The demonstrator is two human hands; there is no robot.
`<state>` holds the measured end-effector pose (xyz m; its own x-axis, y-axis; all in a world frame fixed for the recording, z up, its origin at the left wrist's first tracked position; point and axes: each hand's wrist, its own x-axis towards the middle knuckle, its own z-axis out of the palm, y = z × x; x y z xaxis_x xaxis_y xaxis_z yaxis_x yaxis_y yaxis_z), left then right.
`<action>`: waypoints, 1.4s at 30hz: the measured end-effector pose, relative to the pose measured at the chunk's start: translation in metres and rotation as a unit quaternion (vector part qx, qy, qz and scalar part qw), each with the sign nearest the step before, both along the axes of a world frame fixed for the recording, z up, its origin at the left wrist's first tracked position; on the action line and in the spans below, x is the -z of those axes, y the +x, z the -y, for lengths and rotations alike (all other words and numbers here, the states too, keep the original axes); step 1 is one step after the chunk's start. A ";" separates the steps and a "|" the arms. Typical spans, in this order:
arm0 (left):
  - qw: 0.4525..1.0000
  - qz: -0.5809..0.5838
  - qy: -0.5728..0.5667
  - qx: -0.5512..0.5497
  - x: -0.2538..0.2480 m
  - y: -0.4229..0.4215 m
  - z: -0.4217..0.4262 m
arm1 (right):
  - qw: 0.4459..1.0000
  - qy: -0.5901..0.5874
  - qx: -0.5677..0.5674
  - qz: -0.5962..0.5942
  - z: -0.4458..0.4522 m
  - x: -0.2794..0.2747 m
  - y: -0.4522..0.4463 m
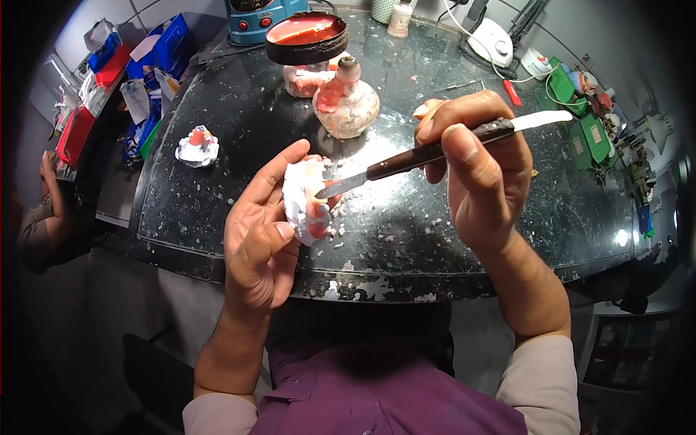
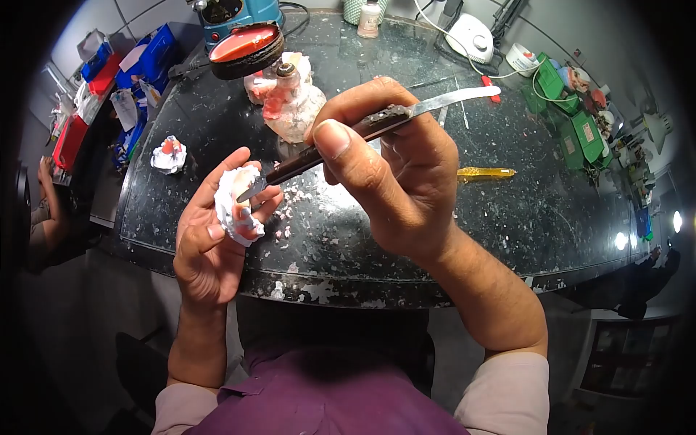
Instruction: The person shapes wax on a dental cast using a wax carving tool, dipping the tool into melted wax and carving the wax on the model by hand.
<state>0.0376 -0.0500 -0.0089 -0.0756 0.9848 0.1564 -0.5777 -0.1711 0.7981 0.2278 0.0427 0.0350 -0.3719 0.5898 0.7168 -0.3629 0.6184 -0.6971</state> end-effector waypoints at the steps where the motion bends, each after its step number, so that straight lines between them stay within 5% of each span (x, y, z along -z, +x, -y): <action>1: 1.000 0.000 0.000 -0.001 -0.001 0.000 0.000 | 1.000 -0.002 0.000 0.001 0.000 0.000 -0.001; 42: 1.000 0.014 0.007 0.008 0.001 -0.001 0.000 | 1.000 -0.010 -0.013 0.008 -0.005 0.002 0.001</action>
